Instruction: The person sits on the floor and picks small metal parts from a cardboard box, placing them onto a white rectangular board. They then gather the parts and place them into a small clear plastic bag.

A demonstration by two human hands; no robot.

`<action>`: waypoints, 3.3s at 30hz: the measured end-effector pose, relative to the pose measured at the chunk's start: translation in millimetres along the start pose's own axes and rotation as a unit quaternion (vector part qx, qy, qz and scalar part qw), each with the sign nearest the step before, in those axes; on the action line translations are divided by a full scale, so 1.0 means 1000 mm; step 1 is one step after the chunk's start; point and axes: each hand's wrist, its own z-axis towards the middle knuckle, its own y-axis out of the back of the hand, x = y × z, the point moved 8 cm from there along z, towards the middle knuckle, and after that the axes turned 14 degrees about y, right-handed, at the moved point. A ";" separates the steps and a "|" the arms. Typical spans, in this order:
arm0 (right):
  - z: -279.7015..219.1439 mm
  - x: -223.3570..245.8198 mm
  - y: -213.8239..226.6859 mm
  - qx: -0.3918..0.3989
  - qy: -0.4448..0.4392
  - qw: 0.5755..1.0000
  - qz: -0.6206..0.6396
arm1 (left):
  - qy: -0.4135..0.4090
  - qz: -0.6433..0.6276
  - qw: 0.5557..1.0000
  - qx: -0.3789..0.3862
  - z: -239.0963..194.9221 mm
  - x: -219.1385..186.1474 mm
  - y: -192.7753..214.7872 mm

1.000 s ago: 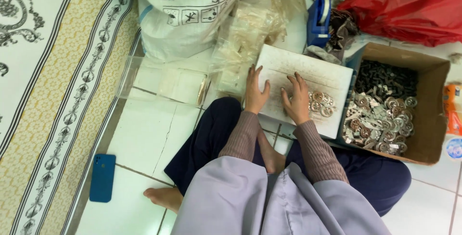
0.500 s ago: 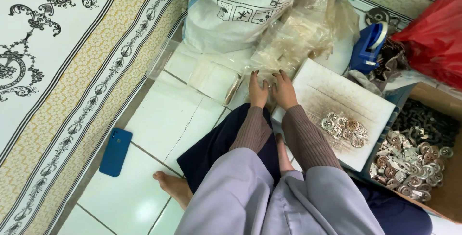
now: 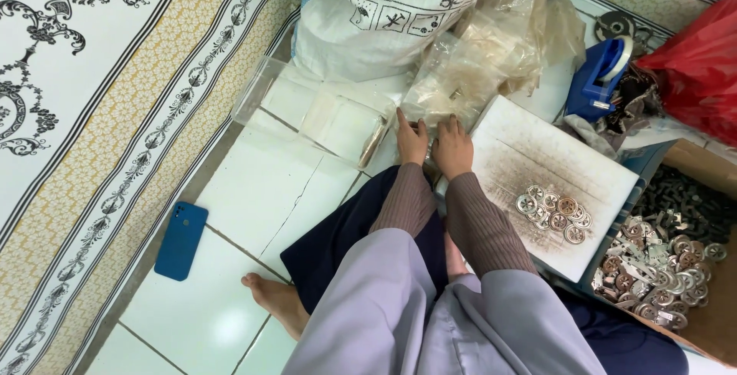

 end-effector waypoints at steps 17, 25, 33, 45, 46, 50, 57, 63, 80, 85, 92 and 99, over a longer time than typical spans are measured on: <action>0.001 -0.014 -0.048 0.058 0.037 0.996 -0.053 | -0.387 0.022 0.854 -0.348 -0.093 -0.063 0.044; -0.018 -0.023 0.062 -0.150 0.013 0.882 0.447 | -0.394 -0.087 0.869 -0.286 -0.150 -0.100 0.091; -0.093 -0.045 0.144 -0.256 -0.312 0.381 0.832 | -0.221 -0.176 0.951 0.126 -0.148 -0.086 0.045; -0.182 -0.143 0.222 -0.385 -0.160 0.555 0.720 | -0.211 -0.012 0.946 0.245 -0.178 -0.104 0.036; -0.191 -0.148 0.223 -0.390 -0.161 0.554 0.717 | -0.213 -0.010 0.944 0.250 -0.182 -0.107 0.037; -0.230 -0.169 0.229 -0.424 -0.170 0.583 0.672 | -0.212 0.013 0.942 0.260 -0.189 -0.106 0.031; -0.281 -0.197 0.231 -0.476 -0.183 0.563 0.650 | -0.189 0.009 0.929 0.317 -0.205 -0.105 0.018; -0.279 -0.164 0.259 -0.425 -0.193 0.581 0.666 | -0.137 -0.118 0.913 0.366 -0.208 -0.101 0.000; -0.250 -0.054 0.178 -0.227 -0.157 0.586 0.762 | 0.063 -0.299 0.900 0.311 -0.250 -0.016 -0.066; -0.258 -0.059 0.199 -0.264 -0.237 0.655 0.667 | 0.053 -0.211 0.923 0.319 -0.263 -0.005 -0.069; -0.266 -0.078 0.200 -0.349 -0.254 0.704 0.564 | 0.001 -0.153 0.951 0.269 -0.271 -0.009 -0.065; -0.259 -0.074 0.218 -0.323 -0.208 0.754 0.533 | -0.235 -0.131 0.932 0.244 -0.292 -0.077 -0.027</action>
